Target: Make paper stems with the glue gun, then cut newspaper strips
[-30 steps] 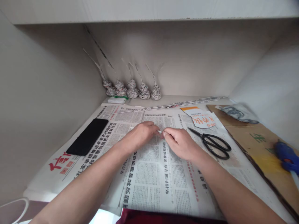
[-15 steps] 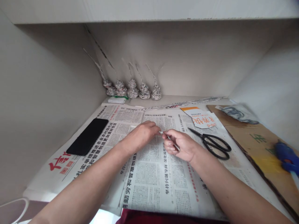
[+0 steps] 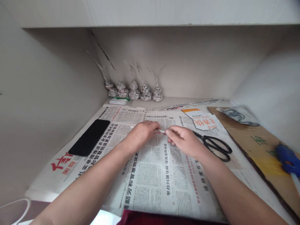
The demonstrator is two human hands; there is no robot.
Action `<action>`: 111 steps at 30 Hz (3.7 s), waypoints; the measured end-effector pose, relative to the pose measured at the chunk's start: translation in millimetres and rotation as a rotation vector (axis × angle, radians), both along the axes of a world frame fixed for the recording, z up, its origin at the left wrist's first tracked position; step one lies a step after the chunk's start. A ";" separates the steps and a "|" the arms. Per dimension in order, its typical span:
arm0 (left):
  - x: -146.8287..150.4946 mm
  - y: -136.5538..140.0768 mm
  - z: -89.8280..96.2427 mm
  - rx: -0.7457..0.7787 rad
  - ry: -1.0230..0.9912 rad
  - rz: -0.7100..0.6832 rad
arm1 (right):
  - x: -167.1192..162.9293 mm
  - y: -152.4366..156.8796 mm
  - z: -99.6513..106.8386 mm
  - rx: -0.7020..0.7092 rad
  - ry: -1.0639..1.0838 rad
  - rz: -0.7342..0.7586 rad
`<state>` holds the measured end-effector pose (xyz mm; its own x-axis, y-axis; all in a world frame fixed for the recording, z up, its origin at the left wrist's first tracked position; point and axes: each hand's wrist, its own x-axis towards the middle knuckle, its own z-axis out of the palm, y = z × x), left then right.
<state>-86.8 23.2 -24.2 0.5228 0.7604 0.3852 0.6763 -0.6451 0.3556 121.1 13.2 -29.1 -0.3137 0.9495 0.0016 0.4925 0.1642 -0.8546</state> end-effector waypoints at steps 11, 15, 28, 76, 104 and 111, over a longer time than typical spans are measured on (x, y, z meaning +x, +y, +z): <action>1.7 -1.1 -4.3 -0.022 -0.085 -0.077 | -0.7 -4.2 4.8 0.253 -0.129 -0.022; 2.2 -1.1 -3.7 -0.034 -0.103 -0.084 | -3.0 -4.6 1.8 0.376 -0.176 -0.016; 0.3 3.0 -4.7 -0.139 -0.225 0.006 | 1.3 0.0 4.1 0.219 -0.095 -0.041; 1.7 4.9 -16.3 -0.164 -0.167 -0.025 | -0.3 -2.4 -0.6 0.420 -0.341 0.062; -6.2 8.3 -8.2 -0.091 -0.158 0.280 | 49.8 18.3 15.3 0.215 -0.614 -0.261; -1.8 8.3 -10.1 -0.131 -0.269 0.222 | 28.9 14.5 -1.0 0.154 -0.605 -0.174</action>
